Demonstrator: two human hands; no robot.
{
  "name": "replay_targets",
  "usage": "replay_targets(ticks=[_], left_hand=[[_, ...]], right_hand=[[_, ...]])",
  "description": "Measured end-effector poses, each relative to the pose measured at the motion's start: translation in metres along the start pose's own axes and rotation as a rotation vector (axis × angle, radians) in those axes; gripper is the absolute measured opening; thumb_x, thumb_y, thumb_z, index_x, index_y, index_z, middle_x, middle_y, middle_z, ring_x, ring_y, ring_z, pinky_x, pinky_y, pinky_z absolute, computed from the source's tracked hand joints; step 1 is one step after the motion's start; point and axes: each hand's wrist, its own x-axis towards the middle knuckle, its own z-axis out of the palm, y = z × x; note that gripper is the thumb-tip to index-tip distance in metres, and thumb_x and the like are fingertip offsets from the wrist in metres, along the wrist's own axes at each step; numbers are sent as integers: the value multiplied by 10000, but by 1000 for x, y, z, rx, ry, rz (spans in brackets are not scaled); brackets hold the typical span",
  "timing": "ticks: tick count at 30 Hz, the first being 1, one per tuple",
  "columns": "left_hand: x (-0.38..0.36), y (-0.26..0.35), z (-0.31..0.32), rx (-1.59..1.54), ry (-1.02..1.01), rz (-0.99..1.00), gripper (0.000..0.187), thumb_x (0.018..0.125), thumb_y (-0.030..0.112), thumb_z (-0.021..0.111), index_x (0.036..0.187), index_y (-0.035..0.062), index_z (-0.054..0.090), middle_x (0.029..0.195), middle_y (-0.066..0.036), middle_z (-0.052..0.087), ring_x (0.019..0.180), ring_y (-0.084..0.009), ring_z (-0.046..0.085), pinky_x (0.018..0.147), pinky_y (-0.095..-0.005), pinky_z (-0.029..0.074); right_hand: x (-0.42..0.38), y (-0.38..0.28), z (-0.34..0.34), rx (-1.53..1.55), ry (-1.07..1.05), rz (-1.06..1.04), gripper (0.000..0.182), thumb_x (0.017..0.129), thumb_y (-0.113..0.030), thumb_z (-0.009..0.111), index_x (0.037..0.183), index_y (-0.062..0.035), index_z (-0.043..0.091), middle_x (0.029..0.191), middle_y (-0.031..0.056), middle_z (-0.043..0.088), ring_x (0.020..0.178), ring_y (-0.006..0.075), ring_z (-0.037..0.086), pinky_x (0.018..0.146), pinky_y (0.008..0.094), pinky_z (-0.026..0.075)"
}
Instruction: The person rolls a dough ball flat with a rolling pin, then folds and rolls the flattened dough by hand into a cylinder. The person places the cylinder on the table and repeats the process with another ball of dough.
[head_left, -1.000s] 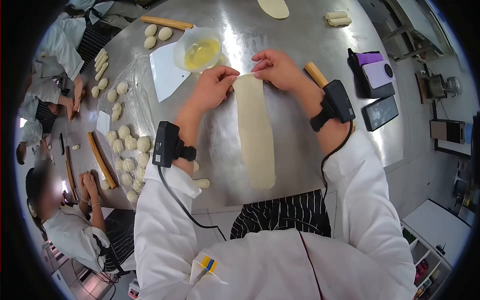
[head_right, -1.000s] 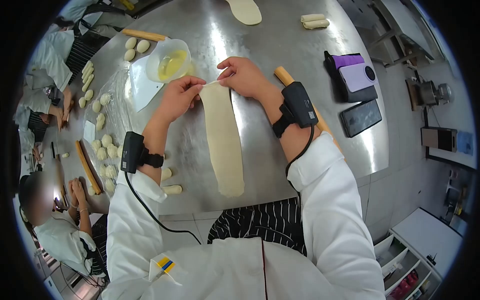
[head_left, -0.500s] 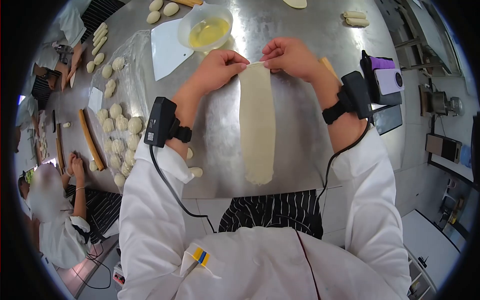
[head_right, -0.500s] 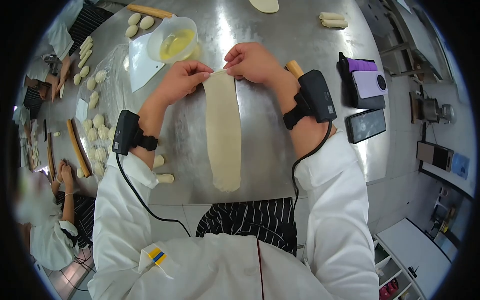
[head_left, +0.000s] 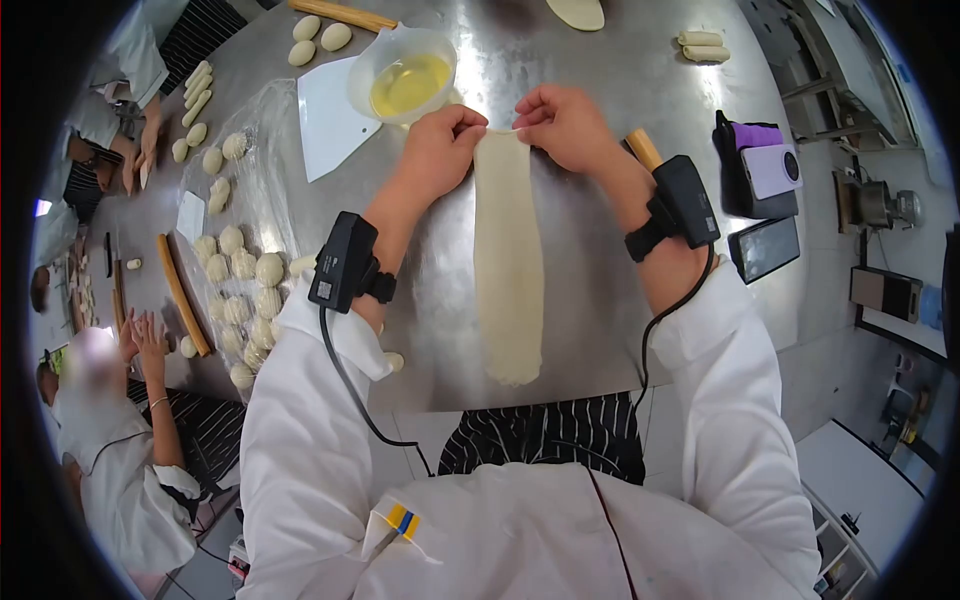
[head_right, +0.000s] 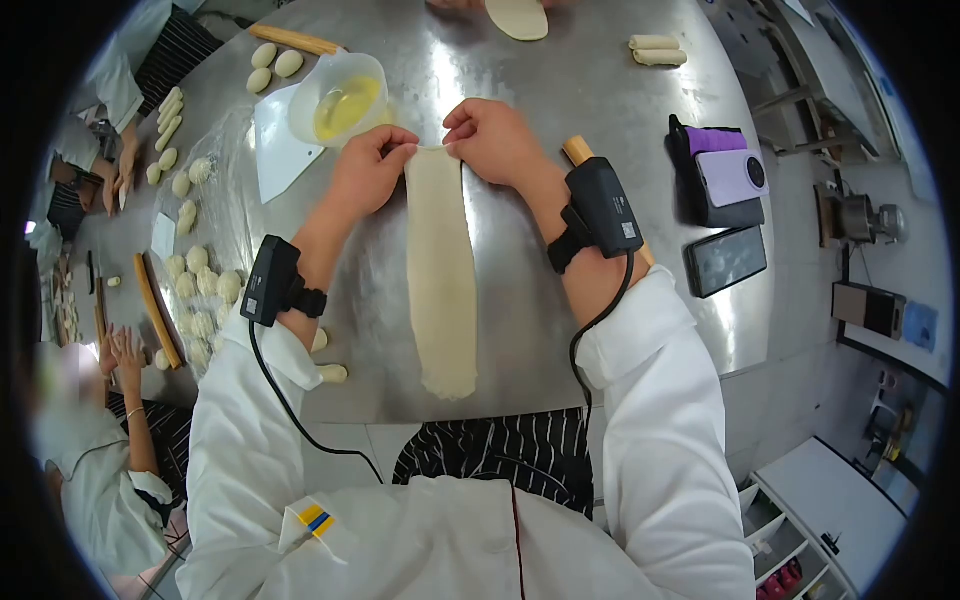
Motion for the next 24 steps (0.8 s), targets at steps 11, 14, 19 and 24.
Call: replay_targets(ticks=[11, 14, 19, 24], left_hand=[[-10, -14, 2, 150, 4, 276, 125, 833, 137, 691, 941, 89, 733, 874, -86, 619, 812, -261, 625, 735, -362, 503], [-13, -13, 5, 245, 23, 334, 133, 842, 107, 688, 967, 82, 726, 892, -67, 615, 837, -233, 617, 735, -332, 494], [-6, -21, -8, 327, -76, 457, 145, 870, 105, 646, 994, 89, 720, 914, -68, 609, 835, -241, 617, 733, -343, 496], [-9, -23, -9, 387, -58, 511, 260, 886, 73, 595, 1134, 88, 669, 942, -82, 603, 835, -262, 615, 749, -342, 492]], right_hand=[[-24, 21, 12, -149, 126, -436, 444, 846, -35, 661, 1277, -95, 569, 965, 62, 696, 875, 188, 649, 799, 302, 512], [-22, 14, 11, -83, 85, -268, 476, 832, -49, 649, 1290, -129, 547, 961, 47, 711, 926, 235, 619, 854, 355, 494], [-19, 23, 9, -26, 20, -218, 453, 848, 33, 602, 1284, -87, 566, 979, 85, 711, 962, 209, 644, 860, 318, 505], [-23, 37, 7, -141, 190, -403, 433, 856, 37, 540, 1272, -79, 567, 1017, 85, 714, 996, 268, 617, 901, 356, 478]])
